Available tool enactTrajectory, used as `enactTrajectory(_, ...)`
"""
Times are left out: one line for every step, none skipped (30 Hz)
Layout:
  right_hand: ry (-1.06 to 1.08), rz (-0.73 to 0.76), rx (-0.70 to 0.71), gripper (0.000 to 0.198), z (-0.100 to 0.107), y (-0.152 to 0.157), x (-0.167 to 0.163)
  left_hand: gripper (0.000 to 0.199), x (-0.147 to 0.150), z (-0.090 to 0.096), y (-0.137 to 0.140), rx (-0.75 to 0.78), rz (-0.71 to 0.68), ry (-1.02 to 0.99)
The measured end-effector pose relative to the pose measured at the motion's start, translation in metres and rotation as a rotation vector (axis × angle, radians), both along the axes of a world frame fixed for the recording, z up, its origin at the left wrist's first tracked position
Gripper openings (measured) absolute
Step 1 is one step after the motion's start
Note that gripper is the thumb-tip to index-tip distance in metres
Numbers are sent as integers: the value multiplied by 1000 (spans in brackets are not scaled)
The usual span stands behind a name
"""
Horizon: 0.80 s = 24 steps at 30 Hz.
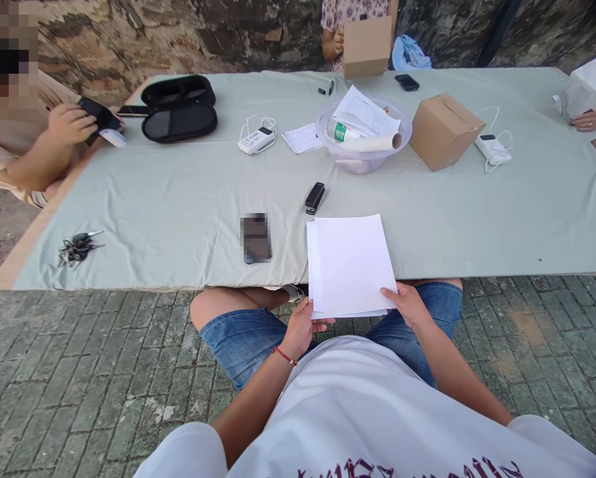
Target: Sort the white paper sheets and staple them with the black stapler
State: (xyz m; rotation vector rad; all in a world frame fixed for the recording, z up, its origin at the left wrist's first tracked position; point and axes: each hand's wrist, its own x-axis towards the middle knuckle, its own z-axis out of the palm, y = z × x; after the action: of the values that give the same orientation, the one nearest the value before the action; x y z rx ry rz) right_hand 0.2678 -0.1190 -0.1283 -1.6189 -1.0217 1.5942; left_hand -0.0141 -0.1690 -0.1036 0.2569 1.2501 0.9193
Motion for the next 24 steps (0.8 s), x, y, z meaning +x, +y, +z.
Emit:
enactTrajectory(4, 1, 2, 48, -1, 1, 1, 30, 0, 1, 0, -3, 2, -5)
enactTrajectory(8, 5, 4, 49, -1, 1, 3, 30, 0, 2, 1, -4, 9, -8)
enactTrajectory(9, 11, 4, 49, -1, 2, 4, 31, 0, 3, 1, -6, 14, -8)
enactTrajectory(8, 22, 2, 49, -1, 2, 5, 32, 0, 4, 1, -9, 18, -5)
enactTrajectory(6, 32, -1, 49, 0, 2, 7, 34, 1, 4, 1, -14, 19, 1)
enactTrajectory(4, 41, -3, 49, 0, 2, 8, 36, 1, 4, 2, -19, 19, 9)
enactTrajectory(4, 48, -7, 49, 1, 2, 9, 39, 2, 4, 2, -24, 19, 18)
enactTrajectory(6, 53, -9, 50, 2, 3, 10, 41, 2, 4, 2, -29, 19, 24)
enactTrajectory(9, 57, -11, 50, 3, 3, 10, 42, 2, 4, 3, -32, 21, 25)
enactTrajectory(15, 62, -13, 50, 4, 3, 10, 43, 2, 3, 3, -35, 25, 22)
enactTrajectory(21, 68, -15, 50, 5, 3, 11, 44, 2, 3, 3, -38, 34, 19)
enactTrajectory(29, 77, -18, 50, 6, 3, 11, 44, 2, 2, 3, -42, 45, 18)
enactTrajectory(36, 90, -22, 49, 7, 3, 10, 43, 2, 2, 3, -46, 56, 21)
enactTrajectory(42, 104, -28, 48, 8, 3, 10, 42, 2, 1, 3, -50, 63, 28)
enactTrajectory(48, 121, -34, 47, 9, 2, 10, 40, 2, 0, 3, -51, 68, 38)
enactTrajectory(53, 133, -40, 47, 9, 2, 9, 38, 2, -1, 2, -48, 68, 50)
enactTrajectory(55, 140, -45, 46, 10, 2, 9, 37, 2, -2, 2, -41, 66, 63)
enactTrajectory(56, 136, -47, 46, 10, 2, 10, 36, 2, -2, 1, -31, 60, 73)
enactTrajectory(50, 119, -45, 46, 9, 2, 10, 36, 3, -2, 1, -19, 52, 81)
enactTrajectory(34, 90, -36, 46, 8, 2, 12, 36, 3, -2, 0, -5, 41, 84)
enactTrajectory(9, 45, -21, 46, 7, 3, 14, 37, 3, -2, 0, 8, 27, 83)
enactTrajectory(-21, -16, -3, 45, 7, 4, 17, 38, 3, -1, 0, 19, 14, 81)
enactTrajectory(-44, -89, 15, 45, 6, 5, 21, 38, 3, 0, 0, 27, 3, 78)
enactTrajectory(-53, -169, 27, 45, 6, 7, 26, 38, 3, 0, 0, 33, -4, 77)
